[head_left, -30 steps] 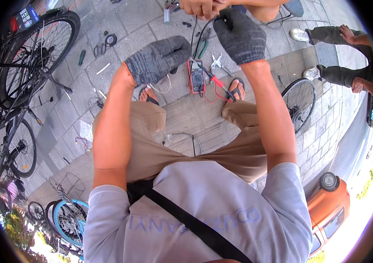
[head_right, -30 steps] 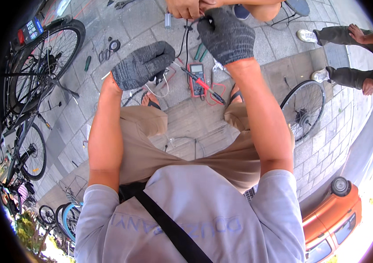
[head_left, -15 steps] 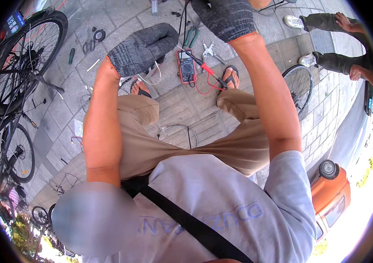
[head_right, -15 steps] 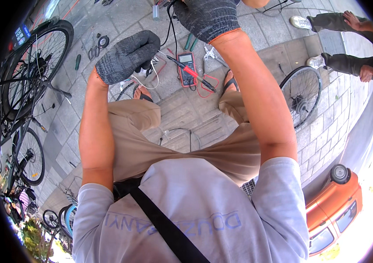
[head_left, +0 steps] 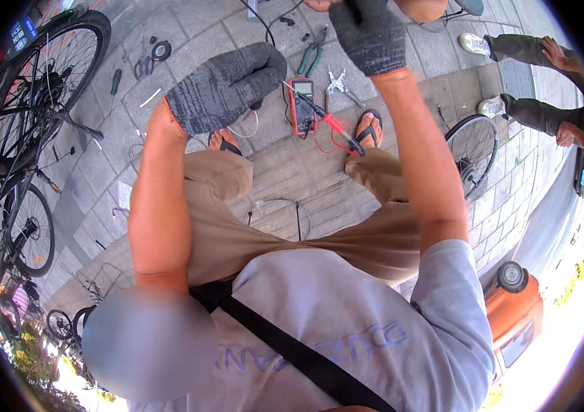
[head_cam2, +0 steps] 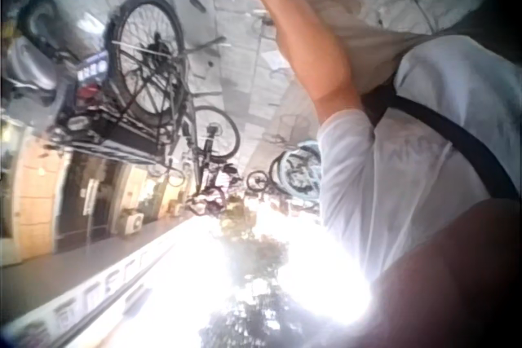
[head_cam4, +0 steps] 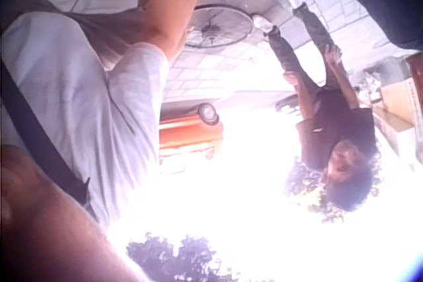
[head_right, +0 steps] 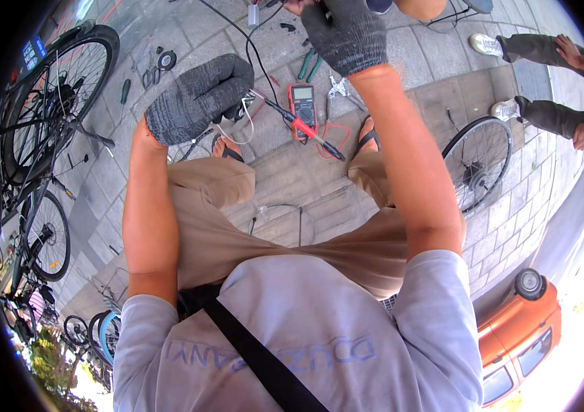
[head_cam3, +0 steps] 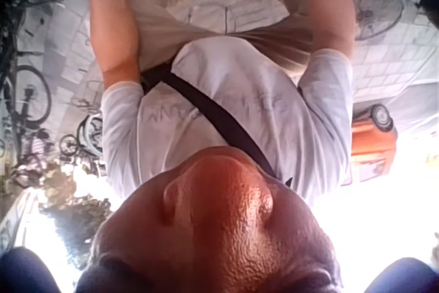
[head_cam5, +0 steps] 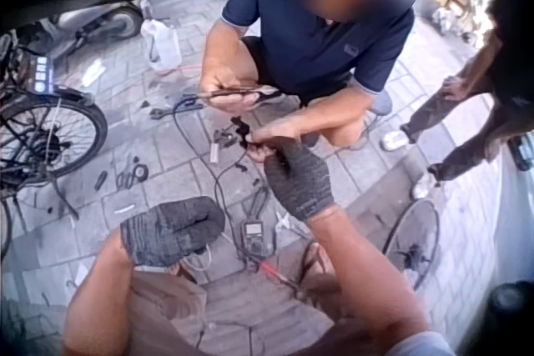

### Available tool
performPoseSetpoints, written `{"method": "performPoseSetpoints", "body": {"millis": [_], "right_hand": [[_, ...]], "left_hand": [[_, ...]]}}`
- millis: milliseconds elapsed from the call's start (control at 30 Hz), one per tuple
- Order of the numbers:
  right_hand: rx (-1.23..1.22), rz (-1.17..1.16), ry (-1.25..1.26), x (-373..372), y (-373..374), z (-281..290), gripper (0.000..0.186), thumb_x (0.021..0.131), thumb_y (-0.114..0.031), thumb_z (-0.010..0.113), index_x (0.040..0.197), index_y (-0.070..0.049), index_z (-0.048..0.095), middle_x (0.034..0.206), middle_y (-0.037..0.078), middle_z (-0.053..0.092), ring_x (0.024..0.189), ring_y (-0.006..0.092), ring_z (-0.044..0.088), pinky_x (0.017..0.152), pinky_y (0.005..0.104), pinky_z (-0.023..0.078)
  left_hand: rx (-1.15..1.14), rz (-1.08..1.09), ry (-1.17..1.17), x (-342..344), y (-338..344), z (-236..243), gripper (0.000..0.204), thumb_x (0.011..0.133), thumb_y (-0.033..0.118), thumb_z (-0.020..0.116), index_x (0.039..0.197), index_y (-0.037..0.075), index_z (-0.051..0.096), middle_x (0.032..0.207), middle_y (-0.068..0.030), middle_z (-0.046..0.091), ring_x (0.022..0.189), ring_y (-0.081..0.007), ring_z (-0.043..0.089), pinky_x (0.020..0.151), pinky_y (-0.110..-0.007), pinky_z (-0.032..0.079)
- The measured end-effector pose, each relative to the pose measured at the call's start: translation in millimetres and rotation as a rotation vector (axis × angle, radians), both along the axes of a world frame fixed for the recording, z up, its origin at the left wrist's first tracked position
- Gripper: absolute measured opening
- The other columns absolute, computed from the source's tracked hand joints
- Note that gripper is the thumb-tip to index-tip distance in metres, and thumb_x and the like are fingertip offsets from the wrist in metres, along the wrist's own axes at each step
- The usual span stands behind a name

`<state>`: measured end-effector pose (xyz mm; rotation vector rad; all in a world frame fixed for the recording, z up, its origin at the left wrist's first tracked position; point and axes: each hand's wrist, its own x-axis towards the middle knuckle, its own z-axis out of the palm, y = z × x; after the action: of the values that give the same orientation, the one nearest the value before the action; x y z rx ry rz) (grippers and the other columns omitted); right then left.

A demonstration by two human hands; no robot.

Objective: The person sits on the sidewalk and works on the electrical wiring of a bicycle, using pliers to strip wire insulation and a multimeter to test connections. They manipulate small wires and connectors while a coworker assists with holding parts.

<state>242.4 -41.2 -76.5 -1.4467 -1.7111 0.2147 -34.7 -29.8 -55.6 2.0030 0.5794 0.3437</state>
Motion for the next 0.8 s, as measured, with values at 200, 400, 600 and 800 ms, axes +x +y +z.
{"method": "performPoseSetpoints", "body": {"millis": [200,400,600,800], "right_hand": [[-0.762,-0.185,0.073,-9.5,-41.2,-182.3,0.052,0.086,-0.034,0.072,0.129,-0.008,0.058,0.112,0.024,0.069,0.103,0.0417,0.068,0.090,0.0485,0.053],[-1.499,-0.271,-0.065,-24.3,-59.1,-292.4,0.090,0.068,-0.057,0.083,0.132,-0.001,0.056,0.135,0.025,0.061,0.125,0.0389,0.062,0.102,0.0439,0.052],[-1.555,-0.643,0.029,-84.8,-65.2,-305.8,0.105,0.063,-0.049,0.089,0.143,-0.003,0.039,0.144,0.017,0.050,0.131,0.0332,0.056,0.107,0.0439,0.050],[-1.062,-0.546,0.665,-20.4,-57.1,-301.4,0.100,0.060,-0.049,0.089,0.136,0.002,0.048,0.139,0.027,0.054,0.130,0.0366,0.057,0.105,0.0464,0.049]], "left_hand": [[0.662,-0.165,-0.144,-4.9,12.2,-16.4,0.029,0.090,0.006,0.066,0.119,-0.003,0.064,0.117,-0.0164,0.064,0.095,-0.0290,0.068,0.082,-0.036,0.057],[-0.138,0.057,0.054,3.2,7.4,1.9,0.015,0.096,0.001,0.062,0.110,-0.003,0.061,0.098,-0.0126,0.060,0.085,-0.0234,0.061,0.074,-0.034,0.050],[0.038,0.021,0.080,3.5,7.7,2.5,0.015,0.096,-0.002,0.061,0.110,-0.005,0.060,0.099,-0.0125,0.059,0.085,-0.0238,0.060,0.080,-0.035,0.050],[-0.049,0.118,0.044,3.5,7.3,5.4,0.015,0.097,-0.002,0.059,0.112,-0.005,0.061,0.102,-0.0126,0.060,0.084,-0.0224,0.061,0.079,-0.033,0.051]]}}
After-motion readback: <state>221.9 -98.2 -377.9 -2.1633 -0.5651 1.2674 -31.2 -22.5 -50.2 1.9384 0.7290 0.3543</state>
